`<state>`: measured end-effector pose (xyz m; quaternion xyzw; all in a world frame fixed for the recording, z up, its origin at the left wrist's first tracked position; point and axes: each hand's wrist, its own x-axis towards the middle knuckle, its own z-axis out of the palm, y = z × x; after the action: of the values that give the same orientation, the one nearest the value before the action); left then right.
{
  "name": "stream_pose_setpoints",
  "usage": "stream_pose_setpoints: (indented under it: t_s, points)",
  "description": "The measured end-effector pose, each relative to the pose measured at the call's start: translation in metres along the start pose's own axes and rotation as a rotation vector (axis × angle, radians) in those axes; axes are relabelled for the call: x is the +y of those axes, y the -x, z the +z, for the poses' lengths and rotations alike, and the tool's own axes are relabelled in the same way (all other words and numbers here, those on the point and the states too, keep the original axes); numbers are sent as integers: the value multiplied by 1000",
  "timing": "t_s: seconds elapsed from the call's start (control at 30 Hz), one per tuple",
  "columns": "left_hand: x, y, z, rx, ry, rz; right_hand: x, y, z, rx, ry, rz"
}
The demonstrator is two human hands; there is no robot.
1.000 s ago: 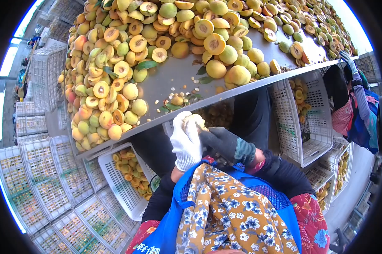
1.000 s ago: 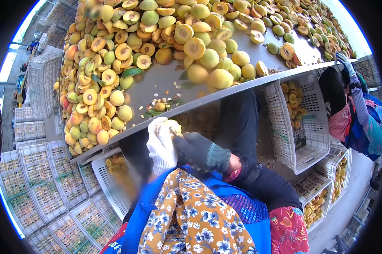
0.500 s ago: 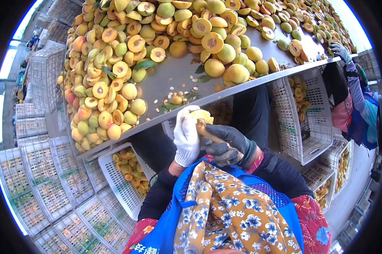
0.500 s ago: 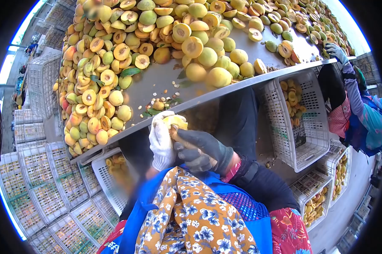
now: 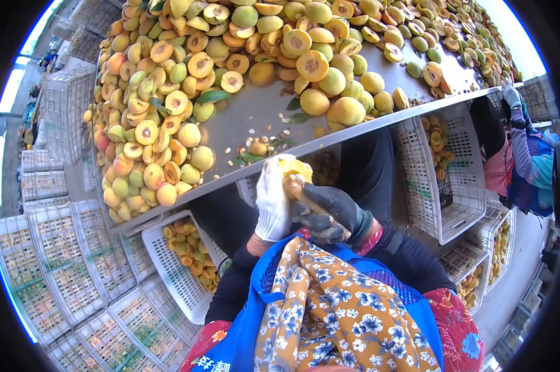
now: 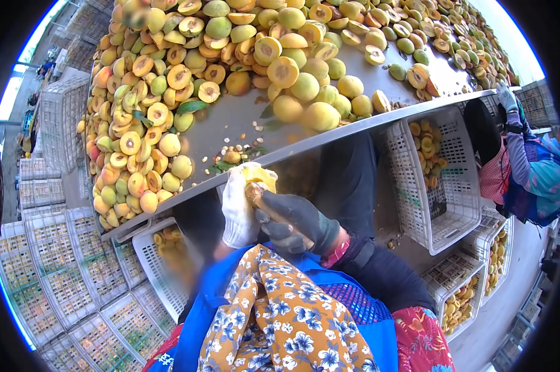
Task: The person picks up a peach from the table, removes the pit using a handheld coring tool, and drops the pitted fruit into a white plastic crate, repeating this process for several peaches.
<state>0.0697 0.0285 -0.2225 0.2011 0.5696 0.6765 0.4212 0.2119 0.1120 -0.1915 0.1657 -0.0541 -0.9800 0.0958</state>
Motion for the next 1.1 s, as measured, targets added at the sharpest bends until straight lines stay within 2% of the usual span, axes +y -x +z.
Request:
stream_pose_setpoints:
  t_s: [0.07, 0.1, 0.2, 0.23, 0.3, 0.33, 0.37, 0.4, 0.47, 0.53, 0.57, 0.6, 0.63, 0.67, 0.73, 0.83, 0.93, 0.97, 1.0, 1.03, 1.07, 1.1]
  points:
    - [8, 1, -6, 41, 209, -205, -1, 10, 14, -26, 100, -82]
    - [15, 3, -12, 74, 301, -333, -4, 10, 6, -154, 58, -82]
    - [13, 20, -53, 180, -367, -30, -14, 11, -14, -127, 3, -71]
    - [24, 27, -65, 227, -600, 80, -16, 13, -23, -54, -10, -57]
    - [76, 42, -82, 354, -1056, 10, -17, 16, -35, 64, 11, -44]
    - [96, 48, -92, 482, -1154, -232, -19, 18, -42, 124, 26, -42]
    - [101, 58, -114, 517, -1478, -206, -20, 17, -53, 132, 81, -29]
    - [103, 63, -130, 543, -1802, -174, -21, 17, -46, 259, 138, -50]
    - [116, 51, -124, 593, -1963, 57, -20, 10, -27, 516, 253, -90]
    - [115, 15, -83, 471, -1760, 351, -21, 7, -25, 512, 349, -146]
    - [111, -10, -58, 331, -1662, 550, -20, 7, -26, 498, 406, -173]
    - [121, -30, -14, 214, -1527, 129, -21, 9, -26, 489, 454, -178]
    - [111, -56, 14, 124, -1484, 85, -21, 12, -27, 482, 501, -183]
    - [92, -82, 31, -20, -1464, 150, -21, 16, -26, 479, 536, -213]
    - [75, -129, 76, -187, -1463, -56, -17, 25, -28, 473, 607, -274]
    - [36, -155, 92, -79, -1378, 95, -14, 37, -48, 532, 695, -343]
    - [36, -156, 67, -143, -1324, 22, -13, 51, -49, 601, 795, -445]
    - [39, -155, 52, -201, -1103, -144, -15, 52, -38, 637, 829, -458]
    - [29, -150, 27, -298, -442, -345, -17, 55, -20, 673, 863, -469]
    - [22, -142, 5, -371, -36, -417, -19, 55, -7, 708, 894, -478]
    - [24, -130, -7, -432, 373, -476, -21, 53, -3, 675, 1104, -568]
    - [26, -113, -14, -464, 519, -467, -22, 50, -1, 636, 1312, -656]
